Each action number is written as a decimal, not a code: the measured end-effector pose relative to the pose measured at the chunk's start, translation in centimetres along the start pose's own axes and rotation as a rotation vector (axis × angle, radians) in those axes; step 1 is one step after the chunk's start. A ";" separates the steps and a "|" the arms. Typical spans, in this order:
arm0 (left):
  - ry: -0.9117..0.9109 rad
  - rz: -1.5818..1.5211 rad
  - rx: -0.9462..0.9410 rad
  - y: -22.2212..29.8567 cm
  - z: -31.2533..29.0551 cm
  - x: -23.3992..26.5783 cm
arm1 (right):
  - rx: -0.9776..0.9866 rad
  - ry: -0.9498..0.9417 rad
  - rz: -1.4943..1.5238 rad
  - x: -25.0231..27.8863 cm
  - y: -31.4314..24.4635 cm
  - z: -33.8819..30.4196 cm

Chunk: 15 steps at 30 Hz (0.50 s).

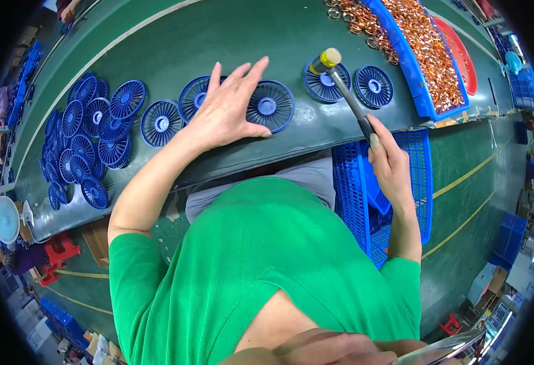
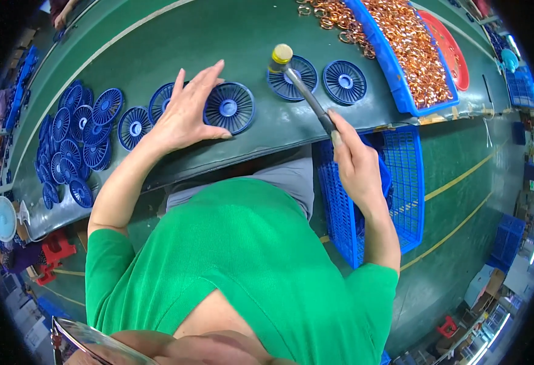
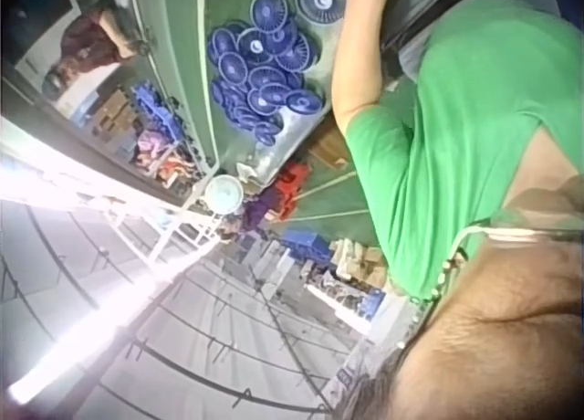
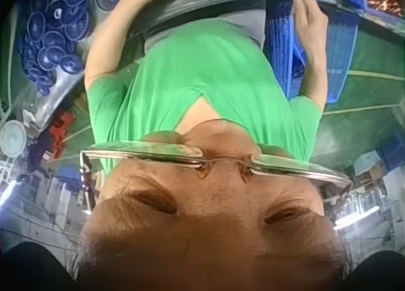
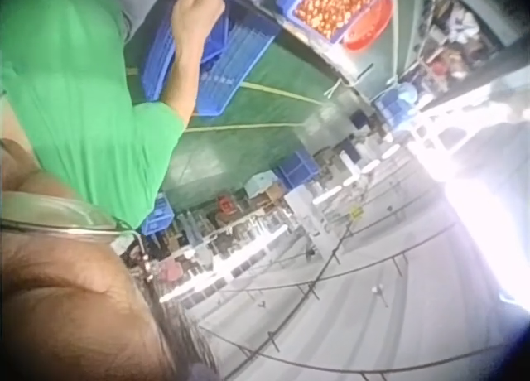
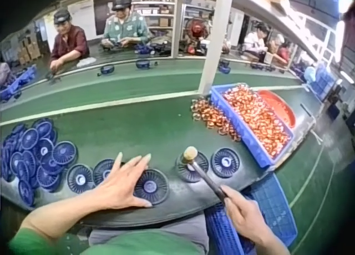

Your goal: The person assembles small metal components into blue plastic fan housings using a small hammer.

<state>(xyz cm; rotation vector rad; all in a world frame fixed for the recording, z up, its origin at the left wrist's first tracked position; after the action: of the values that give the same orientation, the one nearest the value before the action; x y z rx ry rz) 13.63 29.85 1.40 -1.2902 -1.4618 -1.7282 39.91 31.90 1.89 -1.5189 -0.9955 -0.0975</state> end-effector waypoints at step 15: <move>0.072 -0.103 0.055 -0.5 0.0 0.0 | 0.263 -0.098 -0.255 -5.7 -4.2 0.2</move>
<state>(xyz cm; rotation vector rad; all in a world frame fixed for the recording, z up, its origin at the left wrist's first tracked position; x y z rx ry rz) 13.14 29.96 1.19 -1.1302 -1.5474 -1.7682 33.67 28.61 1.73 -1.1624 -1.2279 -0.0697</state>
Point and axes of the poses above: each hand's wrist, its own z-axis towards the middle knuckle, its own x-axis out of the back of the hand, y = z × x, the point moved 10 cm from there along z, towards the middle knuckle, and after that the axes turned 11 degrees about -y, right-handed, at the moved point
